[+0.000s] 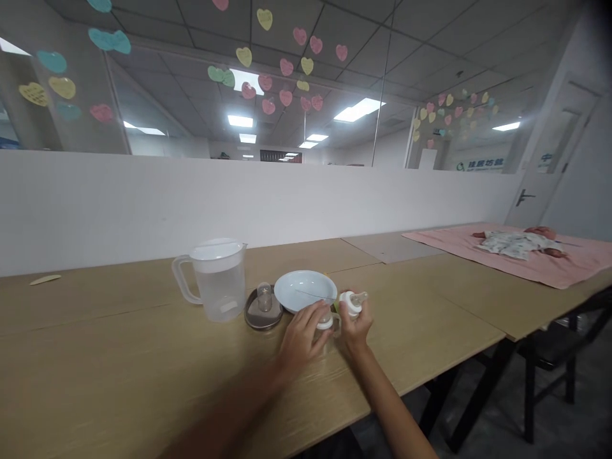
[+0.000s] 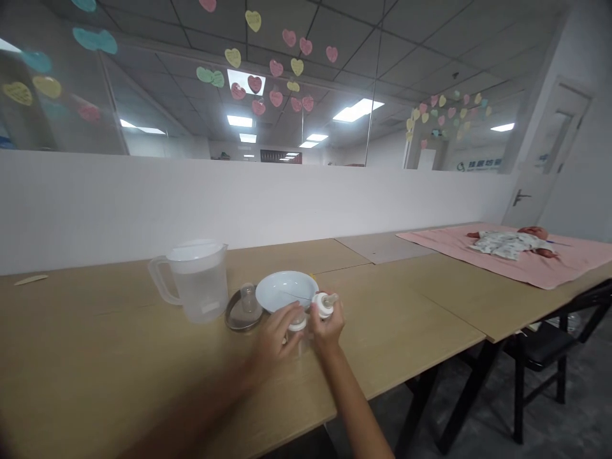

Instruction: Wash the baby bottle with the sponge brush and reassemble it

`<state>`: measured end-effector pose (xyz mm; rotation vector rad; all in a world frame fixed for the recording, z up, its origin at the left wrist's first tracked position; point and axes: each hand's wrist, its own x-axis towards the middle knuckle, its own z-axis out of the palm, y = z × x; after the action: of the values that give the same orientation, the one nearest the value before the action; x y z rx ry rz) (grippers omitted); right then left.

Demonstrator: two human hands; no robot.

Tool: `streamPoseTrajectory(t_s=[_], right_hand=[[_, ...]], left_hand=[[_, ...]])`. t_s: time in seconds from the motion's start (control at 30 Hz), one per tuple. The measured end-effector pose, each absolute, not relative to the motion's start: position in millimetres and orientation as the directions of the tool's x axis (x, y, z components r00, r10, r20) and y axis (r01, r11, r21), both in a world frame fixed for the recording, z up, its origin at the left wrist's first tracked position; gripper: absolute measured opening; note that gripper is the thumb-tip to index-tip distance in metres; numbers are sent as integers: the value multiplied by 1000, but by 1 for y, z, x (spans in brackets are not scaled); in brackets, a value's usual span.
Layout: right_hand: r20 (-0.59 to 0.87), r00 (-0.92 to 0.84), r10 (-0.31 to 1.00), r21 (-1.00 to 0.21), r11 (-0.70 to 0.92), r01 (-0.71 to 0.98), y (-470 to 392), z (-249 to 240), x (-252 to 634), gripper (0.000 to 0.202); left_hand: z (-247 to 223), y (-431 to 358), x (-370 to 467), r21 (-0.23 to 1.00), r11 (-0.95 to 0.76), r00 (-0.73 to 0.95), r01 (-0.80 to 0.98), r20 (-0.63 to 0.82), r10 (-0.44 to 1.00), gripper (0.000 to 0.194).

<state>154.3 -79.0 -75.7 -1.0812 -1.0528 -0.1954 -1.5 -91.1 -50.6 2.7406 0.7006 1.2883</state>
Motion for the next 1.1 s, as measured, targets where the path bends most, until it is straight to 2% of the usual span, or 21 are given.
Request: streamPoseTrajectory(t_s=[0.17,0.37,0.57,0.7,0.87,1.1], right_hand=[[874,308,377,-480,563,672,-85,-84,131,36],[877,286,387,-473,584,660,-86,-85,122,35],[862,276,425,-494,584,644,-78,-92,116,33],[892,228,389,-436,613,659,-72,-95,119,31],[952,116,285,-285,671,684,-65,-92,125,28],[970,-5,244,-170,691,703,-65,-77,124,29]], left_hand=[[-55,-90,1,293,-873,474,391,749,464,49],[-49,-84,-11,262,-894,496,364,758,424,44],[-53,-79,-15,206,-868,430,452,802,414,37],[-57,-76,-15,154,-862,396,482,840,372,35],[-64,-70,-17,78,-868,407,491,860,308,41],[-73,-67,-19,29,-836,456,548,827,328,45]])
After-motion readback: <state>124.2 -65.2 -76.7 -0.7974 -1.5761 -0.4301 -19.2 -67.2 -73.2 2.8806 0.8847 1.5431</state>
